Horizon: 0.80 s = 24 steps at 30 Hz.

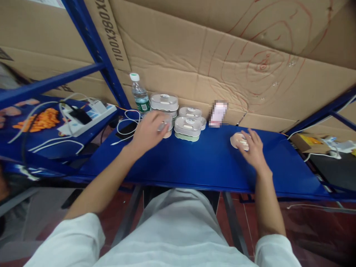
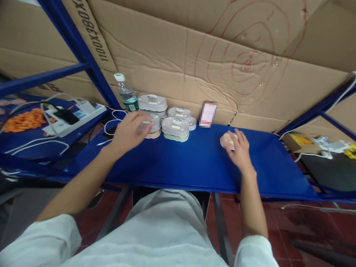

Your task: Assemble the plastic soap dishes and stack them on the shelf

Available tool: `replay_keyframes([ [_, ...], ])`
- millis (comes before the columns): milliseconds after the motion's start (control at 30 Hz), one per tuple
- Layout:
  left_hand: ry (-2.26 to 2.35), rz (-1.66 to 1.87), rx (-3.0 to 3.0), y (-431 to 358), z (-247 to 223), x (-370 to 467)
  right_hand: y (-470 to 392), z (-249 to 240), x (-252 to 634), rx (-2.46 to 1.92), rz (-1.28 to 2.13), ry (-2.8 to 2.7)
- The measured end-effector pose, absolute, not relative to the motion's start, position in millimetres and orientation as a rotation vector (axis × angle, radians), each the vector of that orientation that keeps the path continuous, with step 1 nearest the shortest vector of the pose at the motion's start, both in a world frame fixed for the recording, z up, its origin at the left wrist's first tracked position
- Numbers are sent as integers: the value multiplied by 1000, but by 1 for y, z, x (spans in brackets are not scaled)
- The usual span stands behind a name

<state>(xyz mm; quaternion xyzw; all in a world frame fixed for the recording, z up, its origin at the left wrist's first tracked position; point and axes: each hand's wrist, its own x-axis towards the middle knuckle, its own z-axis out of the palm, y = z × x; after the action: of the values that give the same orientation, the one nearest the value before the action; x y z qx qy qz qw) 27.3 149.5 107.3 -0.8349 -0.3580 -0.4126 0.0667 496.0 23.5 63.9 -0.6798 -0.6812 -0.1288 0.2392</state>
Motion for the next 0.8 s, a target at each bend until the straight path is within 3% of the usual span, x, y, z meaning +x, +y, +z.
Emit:
replay_keyframes([
  [167,-884,-1168,-2773,61,49,49,34,56,544,-2310,-258,-1912],
  [300,-958,-1059,-2966,24,12,55,-2,44,468,-2012,-443,-2141],
  [500,-996,-1027,-3023,16,7,57,-14,51,343,-1591,-97,-2468],
  [800,-1056,-1160,-2925,15,-2,51,6,53,324,-1445,214,-2319],
])
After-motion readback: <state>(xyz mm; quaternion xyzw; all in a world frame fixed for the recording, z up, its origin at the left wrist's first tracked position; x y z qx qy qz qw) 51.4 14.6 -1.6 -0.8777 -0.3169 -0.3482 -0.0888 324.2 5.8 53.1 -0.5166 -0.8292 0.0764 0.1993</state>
